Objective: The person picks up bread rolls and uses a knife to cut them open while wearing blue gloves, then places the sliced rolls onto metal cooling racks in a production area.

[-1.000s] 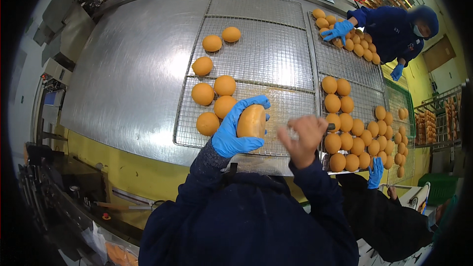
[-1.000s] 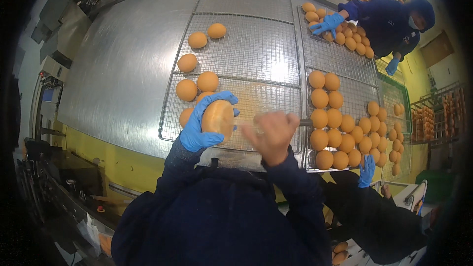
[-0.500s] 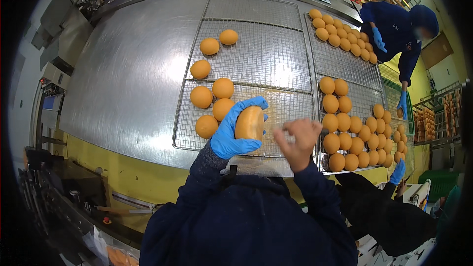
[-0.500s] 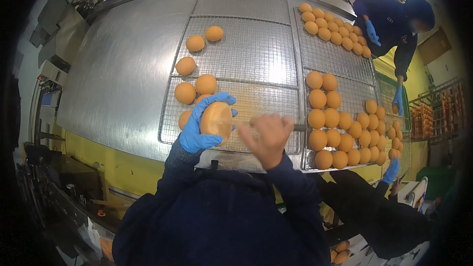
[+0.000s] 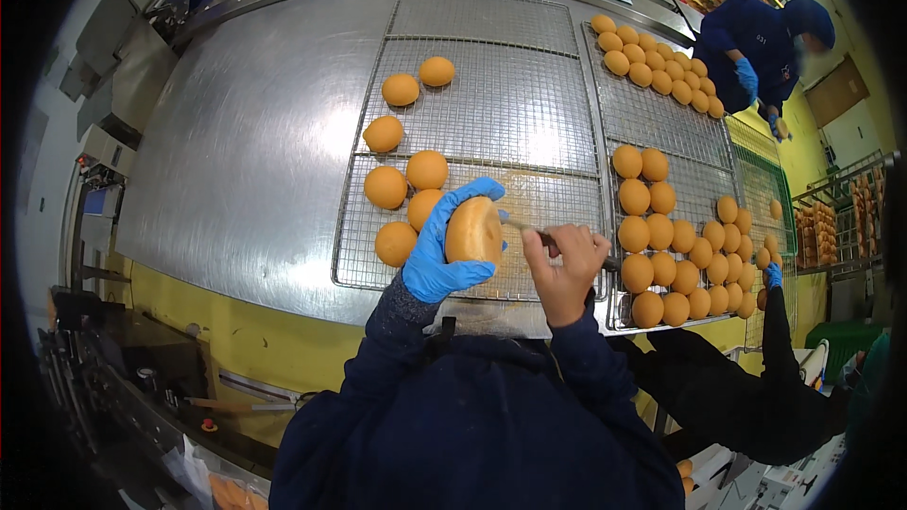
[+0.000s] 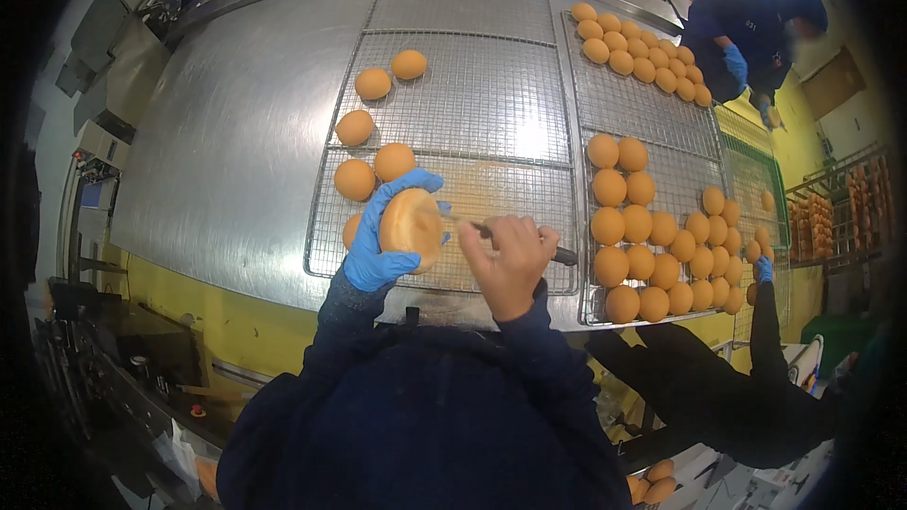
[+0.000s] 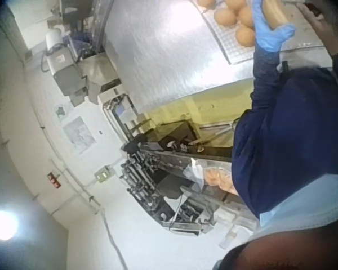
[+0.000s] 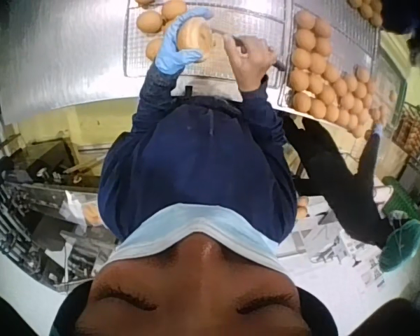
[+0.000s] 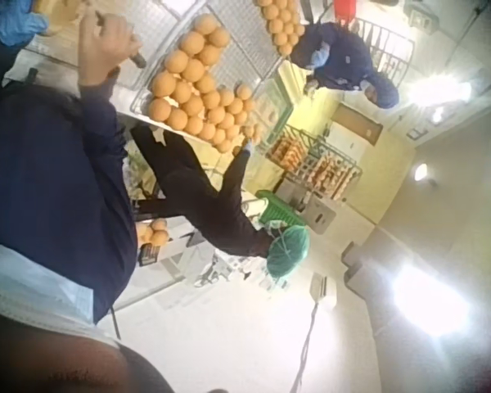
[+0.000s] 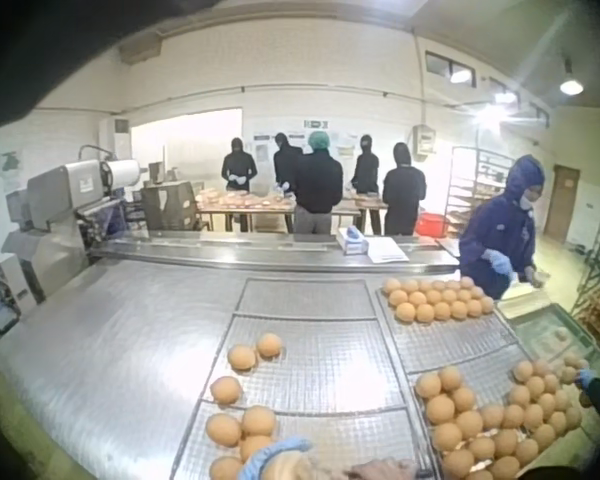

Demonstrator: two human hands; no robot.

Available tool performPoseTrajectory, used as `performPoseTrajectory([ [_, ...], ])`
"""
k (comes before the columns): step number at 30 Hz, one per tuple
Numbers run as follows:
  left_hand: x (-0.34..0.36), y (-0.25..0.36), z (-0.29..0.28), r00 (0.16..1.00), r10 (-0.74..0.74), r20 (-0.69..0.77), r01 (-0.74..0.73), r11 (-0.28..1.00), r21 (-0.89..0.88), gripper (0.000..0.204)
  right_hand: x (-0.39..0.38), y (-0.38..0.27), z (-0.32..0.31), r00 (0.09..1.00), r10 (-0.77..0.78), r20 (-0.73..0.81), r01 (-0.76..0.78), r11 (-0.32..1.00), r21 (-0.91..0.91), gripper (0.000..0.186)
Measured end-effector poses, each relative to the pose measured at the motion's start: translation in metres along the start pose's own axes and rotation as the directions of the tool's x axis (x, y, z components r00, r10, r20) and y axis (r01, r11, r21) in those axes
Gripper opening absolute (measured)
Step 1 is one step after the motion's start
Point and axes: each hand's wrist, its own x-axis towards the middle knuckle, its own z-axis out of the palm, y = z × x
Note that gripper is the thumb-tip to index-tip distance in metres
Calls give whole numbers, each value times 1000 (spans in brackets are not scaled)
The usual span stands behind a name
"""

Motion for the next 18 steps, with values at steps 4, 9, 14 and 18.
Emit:
performPoseTrajectory([
  [4, -2, 1, 3, 999, 29, 38, -28, 999, -18, 82, 8, -5, -10, 999, -35, 2, 35, 992, -125, 21],
  [9, -4, 4, 0, 999, 31, 34, -35, 991, 133, 82, 3, -13, -20, 990, -121, 70, 122, 993, -10, 22],
  [14, -6, 12, -1, 995, 53, 85, -90, 842, 532, 83, 19, 13, -18, 987, -156, 33, 159, 980, -122, 26],
  [18, -6, 18, 0, 988, 81, 130, -146, 750, 645, 84, 24, 11, -28, 962, -268, 47, 272, 952, -139, 27],
])
